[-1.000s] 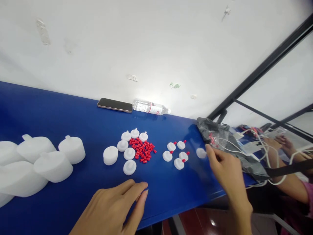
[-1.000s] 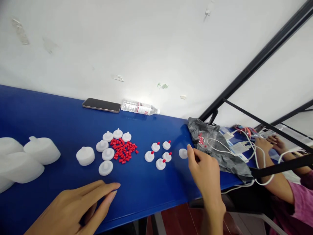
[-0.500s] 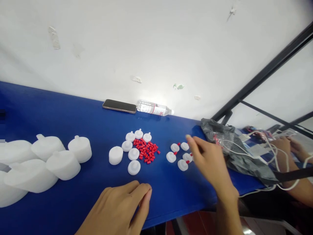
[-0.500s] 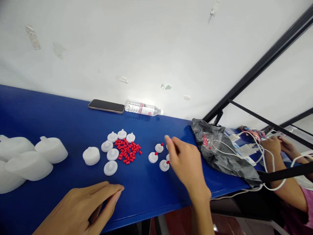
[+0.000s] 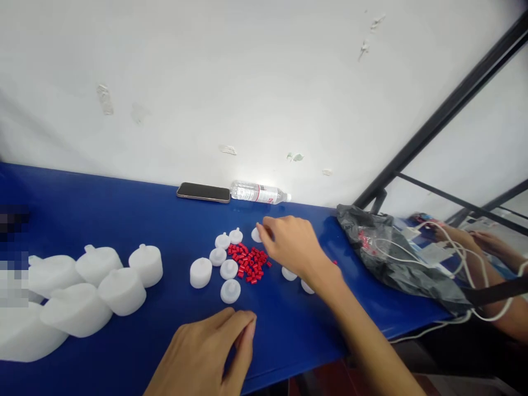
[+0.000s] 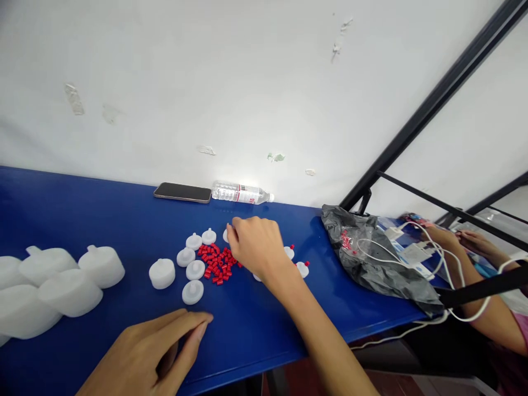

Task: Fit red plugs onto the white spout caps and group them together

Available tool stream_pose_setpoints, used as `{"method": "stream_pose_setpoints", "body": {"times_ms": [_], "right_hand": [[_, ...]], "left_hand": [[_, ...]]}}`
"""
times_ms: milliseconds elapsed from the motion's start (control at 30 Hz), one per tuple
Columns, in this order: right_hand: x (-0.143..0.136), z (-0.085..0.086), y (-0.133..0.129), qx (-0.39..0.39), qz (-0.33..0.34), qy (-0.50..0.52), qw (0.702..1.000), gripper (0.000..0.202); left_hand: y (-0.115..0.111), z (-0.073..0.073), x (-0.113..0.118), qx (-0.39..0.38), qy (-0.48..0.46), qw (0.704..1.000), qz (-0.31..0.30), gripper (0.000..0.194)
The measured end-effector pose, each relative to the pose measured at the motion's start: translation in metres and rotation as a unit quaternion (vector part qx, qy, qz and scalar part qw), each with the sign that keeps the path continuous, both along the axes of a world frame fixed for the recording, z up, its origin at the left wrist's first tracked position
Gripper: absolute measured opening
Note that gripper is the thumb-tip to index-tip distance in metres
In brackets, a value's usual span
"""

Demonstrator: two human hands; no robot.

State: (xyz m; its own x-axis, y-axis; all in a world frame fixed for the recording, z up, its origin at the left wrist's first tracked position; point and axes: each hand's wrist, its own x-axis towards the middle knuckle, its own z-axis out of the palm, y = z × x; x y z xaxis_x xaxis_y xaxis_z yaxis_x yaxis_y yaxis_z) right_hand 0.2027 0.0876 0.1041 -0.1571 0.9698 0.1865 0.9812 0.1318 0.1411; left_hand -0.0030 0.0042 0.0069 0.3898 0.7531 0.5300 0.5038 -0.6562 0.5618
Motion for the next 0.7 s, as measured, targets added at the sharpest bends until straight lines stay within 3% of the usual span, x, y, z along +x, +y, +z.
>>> {"method": "stream_pose_setpoints", "body": {"times_ms": [67,167,300,400,533,700], "right_hand": [[0.002,0.005,-0.028,0.008,0.003,0.042,0.999,0.043],[-0.003,0.000,-0.076,-0.049,0.103,0.232,0.966,0.045],[-0.007,-0.019,-0.109,-0.080,0.121,0.301,0.943,0.041],[0.001,-0.026,-0.100,-0.014,0.070,0.278,0.958,0.044],[0.010,-0.032,-0.075,0.093,0.001,0.119,0.989,0.017],[-0.001,-0.041,-0.060,0.027,-0.033,-0.004,0.999,0.011]], "left_hand": [[-0.001,0.000,-0.002,-0.015,-0.019,1.000,0.010,0.031],[-0.001,-0.002,-0.004,0.016,-0.034,0.999,0.026,0.055],[0.002,-0.010,-0.005,0.094,-0.035,0.995,0.018,0.037],[0.003,-0.013,-0.005,0.089,-0.017,0.996,0.002,0.031],[0.003,-0.010,-0.004,0.050,-0.018,0.999,0.000,0.029],[0.002,-0.003,-0.006,0.013,0.005,1.000,0.008,0.024]]}}
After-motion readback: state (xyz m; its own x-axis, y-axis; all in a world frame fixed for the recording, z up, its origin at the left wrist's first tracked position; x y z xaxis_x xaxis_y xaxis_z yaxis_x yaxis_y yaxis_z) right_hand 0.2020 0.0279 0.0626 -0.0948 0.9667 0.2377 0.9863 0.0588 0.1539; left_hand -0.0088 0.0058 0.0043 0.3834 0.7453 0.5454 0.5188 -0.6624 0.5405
